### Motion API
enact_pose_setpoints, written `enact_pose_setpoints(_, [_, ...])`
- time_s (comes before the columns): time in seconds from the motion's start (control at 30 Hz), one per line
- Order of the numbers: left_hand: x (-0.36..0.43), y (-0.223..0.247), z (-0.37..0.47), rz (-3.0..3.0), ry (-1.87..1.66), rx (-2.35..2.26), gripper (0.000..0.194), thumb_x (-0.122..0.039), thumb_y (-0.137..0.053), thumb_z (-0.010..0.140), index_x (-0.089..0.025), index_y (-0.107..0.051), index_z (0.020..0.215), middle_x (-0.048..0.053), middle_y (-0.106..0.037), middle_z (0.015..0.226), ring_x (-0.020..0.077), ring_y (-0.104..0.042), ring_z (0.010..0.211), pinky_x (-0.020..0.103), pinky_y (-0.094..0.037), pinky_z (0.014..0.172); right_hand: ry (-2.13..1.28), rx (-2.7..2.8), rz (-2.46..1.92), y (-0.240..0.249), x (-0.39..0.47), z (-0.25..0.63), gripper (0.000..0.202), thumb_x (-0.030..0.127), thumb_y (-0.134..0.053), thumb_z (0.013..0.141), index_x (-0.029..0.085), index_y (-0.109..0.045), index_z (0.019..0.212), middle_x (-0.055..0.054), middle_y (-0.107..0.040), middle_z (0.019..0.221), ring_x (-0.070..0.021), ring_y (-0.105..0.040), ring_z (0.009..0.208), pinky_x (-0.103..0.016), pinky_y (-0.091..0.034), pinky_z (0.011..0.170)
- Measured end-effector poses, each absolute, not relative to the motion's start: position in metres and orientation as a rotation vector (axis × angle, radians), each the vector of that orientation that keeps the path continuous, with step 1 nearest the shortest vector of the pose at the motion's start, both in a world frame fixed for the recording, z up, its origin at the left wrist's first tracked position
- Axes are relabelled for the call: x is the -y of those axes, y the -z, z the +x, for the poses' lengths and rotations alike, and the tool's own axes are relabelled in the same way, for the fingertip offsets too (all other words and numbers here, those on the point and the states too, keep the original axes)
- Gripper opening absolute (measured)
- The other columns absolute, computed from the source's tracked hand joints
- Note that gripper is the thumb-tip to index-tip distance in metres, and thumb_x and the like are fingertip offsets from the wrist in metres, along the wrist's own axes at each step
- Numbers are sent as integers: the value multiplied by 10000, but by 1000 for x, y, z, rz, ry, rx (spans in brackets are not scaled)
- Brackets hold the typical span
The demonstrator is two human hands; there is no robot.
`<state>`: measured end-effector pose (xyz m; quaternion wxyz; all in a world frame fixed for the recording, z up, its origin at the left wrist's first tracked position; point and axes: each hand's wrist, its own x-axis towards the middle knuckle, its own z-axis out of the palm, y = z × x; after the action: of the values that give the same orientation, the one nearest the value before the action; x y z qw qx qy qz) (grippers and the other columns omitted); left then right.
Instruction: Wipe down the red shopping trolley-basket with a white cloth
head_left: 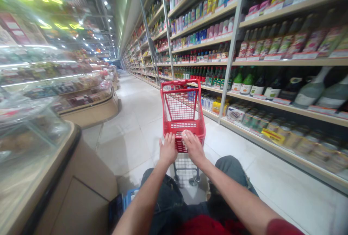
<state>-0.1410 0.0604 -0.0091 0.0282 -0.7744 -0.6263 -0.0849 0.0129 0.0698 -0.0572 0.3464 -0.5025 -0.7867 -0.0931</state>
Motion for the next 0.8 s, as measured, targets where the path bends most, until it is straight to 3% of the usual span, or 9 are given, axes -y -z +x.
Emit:
enact_pose_setpoints(0.27, [-69, 7, -153, -2299, 365, 1993, 551, -225, -379, 803, -132, -324, 1344, 115, -319, 1446, 251, -227, 1354, 610, -205, 1050, 322, 1864, -1379, 64, -74, 57, 596, -8, -338, 769, 208, -428, 1317, -125, -417, 1374, -244, -269, 1325, -503, -311, 998])
enact_pose_setpoints(0.53, [-63, 6, -151, -2325, 339, 1914, 491, -179, -371, 799, -133, -403, 1287, 113, -388, 1408, 254, -263, 1339, 599, -229, 1047, 285, 1829, -1370, 73, -92, 65, 504, 7, -343, 781, 142, -489, 1244, -152, -436, 1345, -242, -202, 1351, -490, -325, 1003])
enact_pose_setpoints(0.8, [-62, 15, -136, -2304, 326, 1797, 534, -173, -395, 800, -62, -374, 1321, 146, -377, 1410, 283, -268, 1332, 468, -272, 1066, 206, 1940, -1507, 53, -87, 32, 523, 4, -334, 791, 134, -468, 1279, -156, -403, 1380, -259, -279, 1320, -509, -276, 1023])
